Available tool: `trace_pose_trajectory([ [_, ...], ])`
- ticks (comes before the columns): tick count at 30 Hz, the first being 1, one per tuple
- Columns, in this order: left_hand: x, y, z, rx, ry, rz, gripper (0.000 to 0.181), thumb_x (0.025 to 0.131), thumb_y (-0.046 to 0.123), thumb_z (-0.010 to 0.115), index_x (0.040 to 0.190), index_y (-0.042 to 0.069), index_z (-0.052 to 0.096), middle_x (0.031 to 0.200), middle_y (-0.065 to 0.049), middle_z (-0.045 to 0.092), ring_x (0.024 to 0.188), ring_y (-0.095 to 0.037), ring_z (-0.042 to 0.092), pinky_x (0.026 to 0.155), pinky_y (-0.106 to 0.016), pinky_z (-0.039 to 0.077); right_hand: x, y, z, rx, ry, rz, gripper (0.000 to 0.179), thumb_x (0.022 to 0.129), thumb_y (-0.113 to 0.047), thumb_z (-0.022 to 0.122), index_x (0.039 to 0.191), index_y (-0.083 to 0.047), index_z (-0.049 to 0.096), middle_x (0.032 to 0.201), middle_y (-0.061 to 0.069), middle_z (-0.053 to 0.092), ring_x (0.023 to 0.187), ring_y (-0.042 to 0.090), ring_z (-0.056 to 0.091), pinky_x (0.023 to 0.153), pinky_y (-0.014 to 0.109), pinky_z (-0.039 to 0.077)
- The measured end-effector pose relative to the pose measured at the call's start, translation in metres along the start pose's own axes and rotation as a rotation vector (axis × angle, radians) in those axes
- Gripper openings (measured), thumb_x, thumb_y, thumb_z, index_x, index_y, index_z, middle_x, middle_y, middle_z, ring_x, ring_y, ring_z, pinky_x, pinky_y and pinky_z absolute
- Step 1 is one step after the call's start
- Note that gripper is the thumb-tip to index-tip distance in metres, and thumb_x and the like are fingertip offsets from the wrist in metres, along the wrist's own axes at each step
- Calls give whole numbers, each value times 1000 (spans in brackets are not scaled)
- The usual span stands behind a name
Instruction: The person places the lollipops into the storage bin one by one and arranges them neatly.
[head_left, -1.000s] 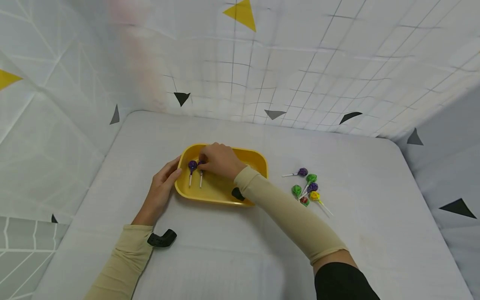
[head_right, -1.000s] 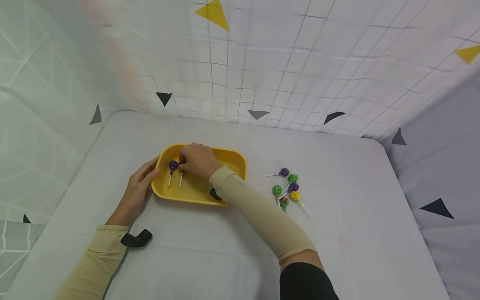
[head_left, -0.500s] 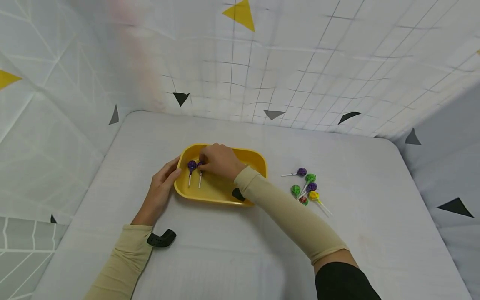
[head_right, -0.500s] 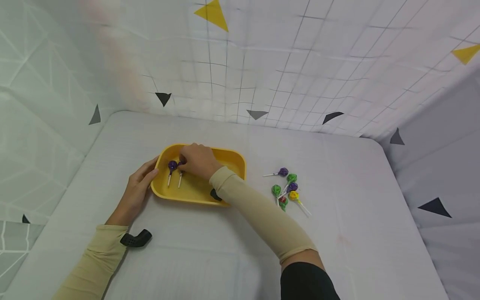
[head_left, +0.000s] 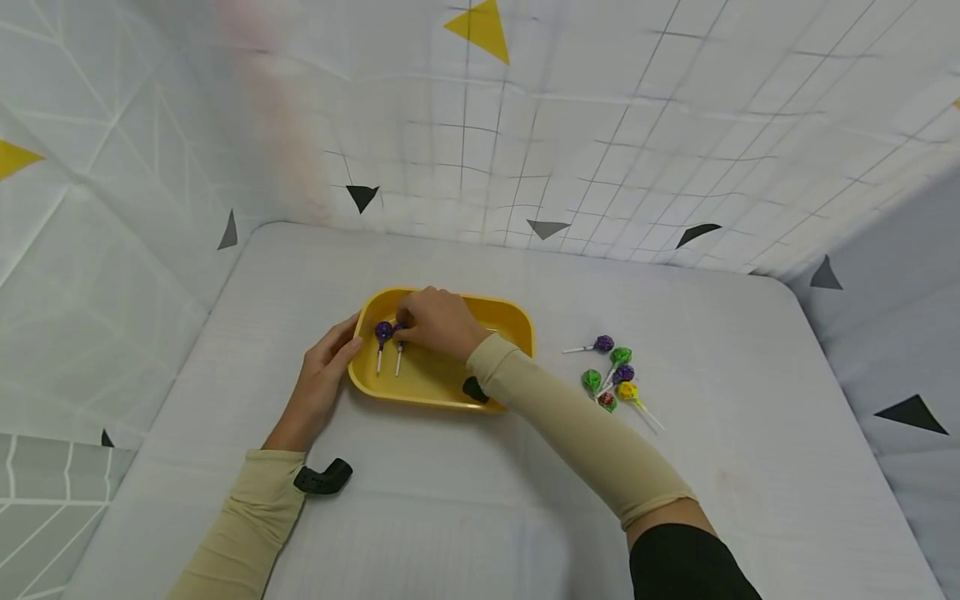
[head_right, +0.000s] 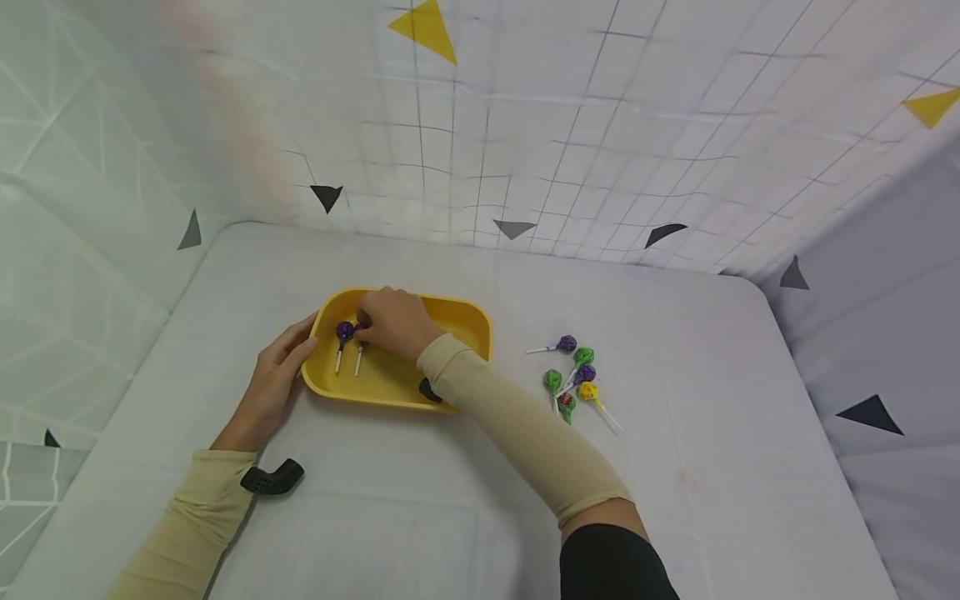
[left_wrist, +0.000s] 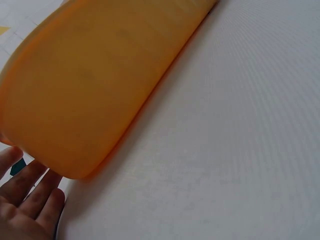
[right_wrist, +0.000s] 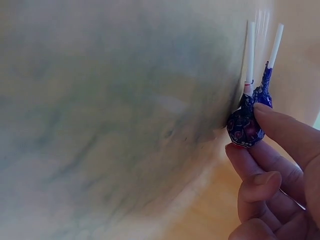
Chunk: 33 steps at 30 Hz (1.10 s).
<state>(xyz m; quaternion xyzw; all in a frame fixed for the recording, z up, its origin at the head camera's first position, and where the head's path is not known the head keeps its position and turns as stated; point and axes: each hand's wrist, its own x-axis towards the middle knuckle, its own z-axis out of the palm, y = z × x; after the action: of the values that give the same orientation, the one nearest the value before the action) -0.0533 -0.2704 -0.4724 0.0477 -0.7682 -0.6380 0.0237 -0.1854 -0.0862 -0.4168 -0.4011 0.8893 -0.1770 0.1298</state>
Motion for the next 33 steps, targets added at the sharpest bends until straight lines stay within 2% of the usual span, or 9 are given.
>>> trace_pose_trajectory([
  [22,0,0,0,-24,-9,19,55,110,38,49,160,18,40,165,-6,41,155,-24,34,111,-1,34,-3,-1,-2,-16,25,6,26,93,-41,78,102,-16,77,96,-5,77,75,9,64,65,21,53],
  [33,-1,2,0,-19,-11,3,53,110,39,48,160,20,40,165,-3,40,156,-22,34,111,-1,33,-5,-1,-7,-27,18,23,28,93,-43,77,105,-17,77,104,-4,78,85,9,68,75,25,59],
])
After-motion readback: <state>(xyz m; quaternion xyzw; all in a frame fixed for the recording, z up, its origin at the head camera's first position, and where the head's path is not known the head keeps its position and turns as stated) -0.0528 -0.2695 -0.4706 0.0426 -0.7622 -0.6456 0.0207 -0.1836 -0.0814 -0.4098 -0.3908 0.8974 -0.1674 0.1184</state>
